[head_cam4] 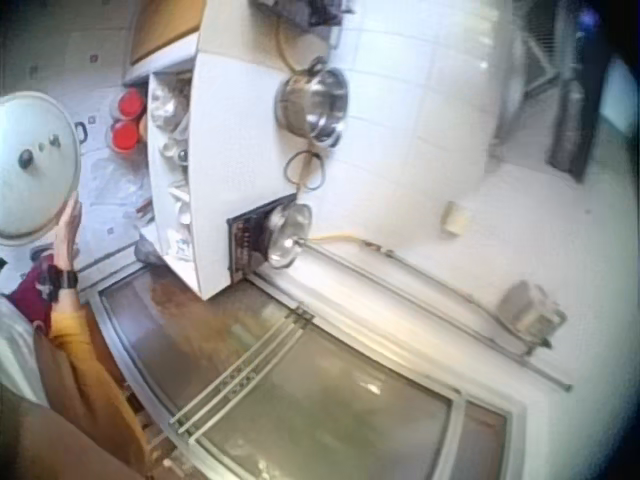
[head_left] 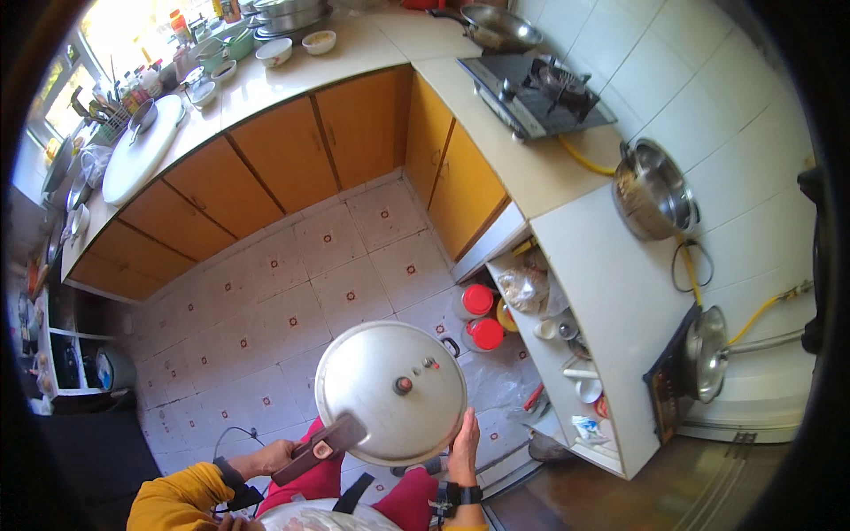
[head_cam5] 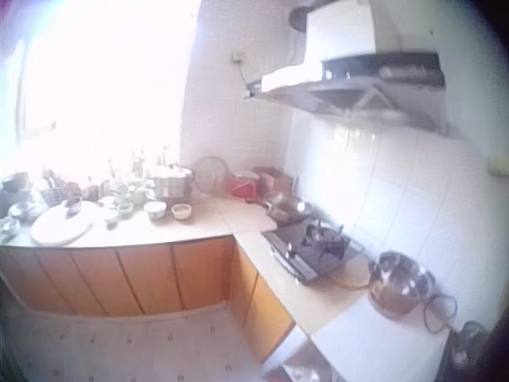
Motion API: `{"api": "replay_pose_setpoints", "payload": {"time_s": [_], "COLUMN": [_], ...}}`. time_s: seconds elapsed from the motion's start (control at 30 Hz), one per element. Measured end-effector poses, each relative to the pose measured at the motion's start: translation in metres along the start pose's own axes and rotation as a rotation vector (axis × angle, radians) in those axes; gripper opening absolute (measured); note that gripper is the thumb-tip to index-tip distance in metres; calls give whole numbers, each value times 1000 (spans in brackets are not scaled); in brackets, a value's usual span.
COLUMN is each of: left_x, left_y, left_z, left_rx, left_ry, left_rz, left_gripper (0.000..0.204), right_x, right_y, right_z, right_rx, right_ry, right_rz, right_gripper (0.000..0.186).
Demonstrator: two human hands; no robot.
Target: The person fills a metal bowl with water from the kitchen sink, then carries a pressure cooker to the stove and opens it. They pick up a small pot and walk to a water dispenser, where they fill the pot with water.
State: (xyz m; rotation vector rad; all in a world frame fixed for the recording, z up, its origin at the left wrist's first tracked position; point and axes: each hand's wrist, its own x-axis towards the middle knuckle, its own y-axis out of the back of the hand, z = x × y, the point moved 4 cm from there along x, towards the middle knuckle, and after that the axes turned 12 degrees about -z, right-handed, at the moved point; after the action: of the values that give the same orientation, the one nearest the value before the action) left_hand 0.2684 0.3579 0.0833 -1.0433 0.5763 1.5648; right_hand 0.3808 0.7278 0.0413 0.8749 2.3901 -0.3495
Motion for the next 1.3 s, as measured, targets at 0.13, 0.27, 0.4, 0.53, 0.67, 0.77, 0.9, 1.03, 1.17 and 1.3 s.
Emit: {"api": "replay_pose_setpoints", "payload": {"time_s": [0.13, 0.27, 0.4, 0.53, 0.67, 0.77, 0.9, 1.03, 1.17, 1.3], "left_x": [-46, -71, -85, -88, -92, -91, -95, -96, -90, -62], "left_y": [51, 107, 146, 171, 199, 226, 268, 310, 349, 344], "left_z": [25, 66, 114, 140, 156, 161, 165, 189, 231, 283], "left_rx": [-111, -308, -168, -626, -704, -867, -1023, -801, -456, -356], "left_ry": [-129, -210, -311, -293, -335, -292, -193, -272, -215, -148], "left_rz": [57, 89, 196, 232, 332, 282, 253, 149, 52, -102], "left_gripper": [33, 27, 29, 30, 35, 46, 40, 40, 30, 25], "right_x": [14, 48, 95, 146, 187, 204, 212, 199, 176, 146], "right_y": [-64, -114, -162, -206, -261, -295, -310, -292, -260, -188], "right_z": [-98, -168, -238, -294, -336, -355, -368, -367, -359, -351], "right_rx": [-61, -114, -101, -119, -123, -74, -137, 43, 198, 210], "right_ry": [201, 244, 389, 391, 379, 493, 592, 597, 606, 583], "right_rz": [-95, -158, -250, -420, -534, -487, -325, -116, 104, 323], "right_gripper": [53, 50, 53, 55, 52, 50, 49, 46, 43, 41]}}
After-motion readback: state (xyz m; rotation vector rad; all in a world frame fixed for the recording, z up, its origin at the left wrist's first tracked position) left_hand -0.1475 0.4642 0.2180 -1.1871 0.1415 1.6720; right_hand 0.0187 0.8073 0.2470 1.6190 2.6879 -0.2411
